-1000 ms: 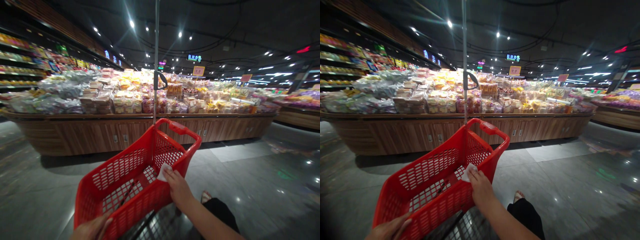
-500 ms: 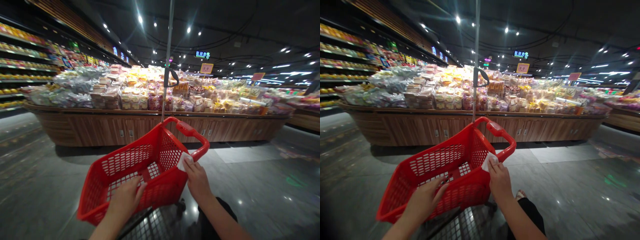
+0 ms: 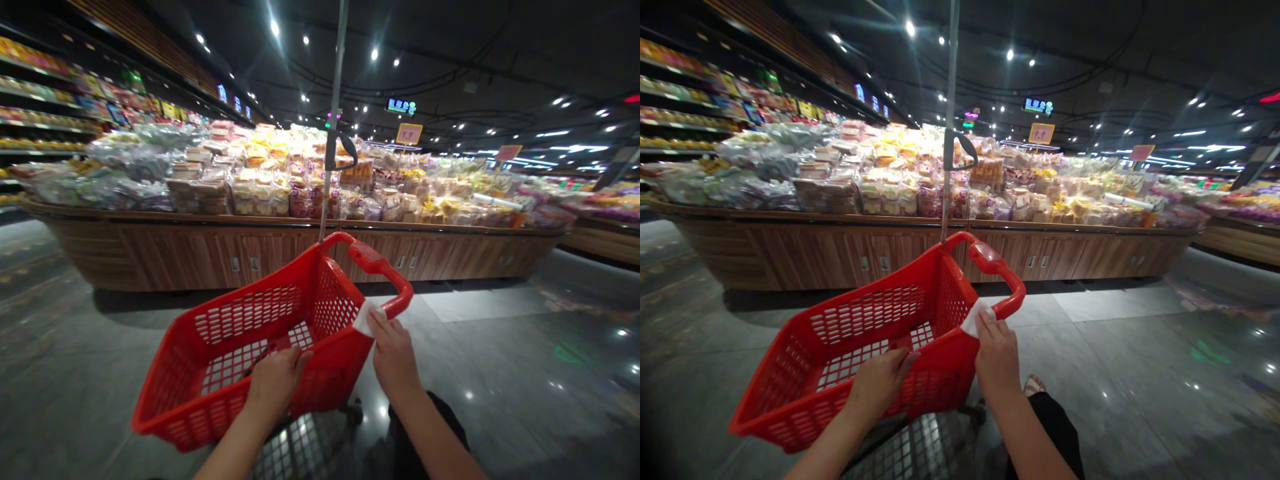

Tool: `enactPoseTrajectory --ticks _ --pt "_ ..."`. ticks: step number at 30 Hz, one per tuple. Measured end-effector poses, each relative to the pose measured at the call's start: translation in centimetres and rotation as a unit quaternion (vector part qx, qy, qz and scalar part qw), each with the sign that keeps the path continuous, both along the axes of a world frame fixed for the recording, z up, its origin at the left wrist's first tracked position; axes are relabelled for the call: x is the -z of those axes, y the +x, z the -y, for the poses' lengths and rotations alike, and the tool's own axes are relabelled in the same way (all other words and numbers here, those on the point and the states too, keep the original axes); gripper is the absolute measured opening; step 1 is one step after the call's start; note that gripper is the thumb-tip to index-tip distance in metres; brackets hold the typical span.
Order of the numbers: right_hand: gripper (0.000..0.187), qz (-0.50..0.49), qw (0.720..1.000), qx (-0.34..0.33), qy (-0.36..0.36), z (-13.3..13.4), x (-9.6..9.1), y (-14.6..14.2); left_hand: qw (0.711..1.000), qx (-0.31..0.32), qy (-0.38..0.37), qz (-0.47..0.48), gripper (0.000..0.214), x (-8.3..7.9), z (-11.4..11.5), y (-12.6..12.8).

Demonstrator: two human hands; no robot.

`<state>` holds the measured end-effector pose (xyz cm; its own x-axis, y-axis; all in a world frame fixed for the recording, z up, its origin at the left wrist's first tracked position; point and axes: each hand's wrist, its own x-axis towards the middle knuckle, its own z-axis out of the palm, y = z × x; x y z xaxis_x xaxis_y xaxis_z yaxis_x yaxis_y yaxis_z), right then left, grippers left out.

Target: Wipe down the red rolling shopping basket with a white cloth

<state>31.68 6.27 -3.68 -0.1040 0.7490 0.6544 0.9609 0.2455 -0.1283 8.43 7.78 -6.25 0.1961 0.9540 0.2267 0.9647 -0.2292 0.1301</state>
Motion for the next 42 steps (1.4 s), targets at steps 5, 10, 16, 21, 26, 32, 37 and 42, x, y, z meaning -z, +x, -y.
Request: enactPoseTrajectory --ticks 5,10,16,21,26,32,37,42 --pt "0.057 0.007 0.998 -0.051 -0.037 1.2 0.1 -2.7 1.0 0.0 0.003 -0.009 0.049 0.2 0.2 -0.9" --pt "0.059 -0.052 0.998 -0.007 -0.019 1.0 -1.6 0.1 1.0 0.009 0.01 -0.007 0.048 0.3 0.5 -2.4" --pt "0.057 -0.042 0.999 -0.006 0.013 1.9 -1.0 -1.0 1.0 0.013 0.026 -0.004 0.045 0.9 1.0 -3.8" --pt "0.063 -0.022 0.997 -0.072 0.002 3.4 -0.9 -1.9 0.998 0.032 0.054 0.008 0.043 1.2 1.6 -5.1" --pt "0.062 -0.057 0.997 -0.005 0.042 3.4 -2.2 1.5 0.995 0.06 0.054 0.059 0.04 0.8 2.4 -6.6" --pt "0.065 -0.043 0.996 -0.065 0.037 4.7 -1.2 -1.0 0.995 0.053 0.035 0.084 0.038 0.9 2.8 -8.7" --pt "0.063 -0.063 0.993 -0.092 0.033 4.6 -2.1 -0.8 0.994 0.066 0.04 0.083 0.041 1.1 2.7 -10.3" --pt "0.06 -0.097 0.993 -0.034 0.053 3.9 -3.0 1.1 0.991 0.079 0.056 0.09 0.039 1.1 3.1 -11.3"
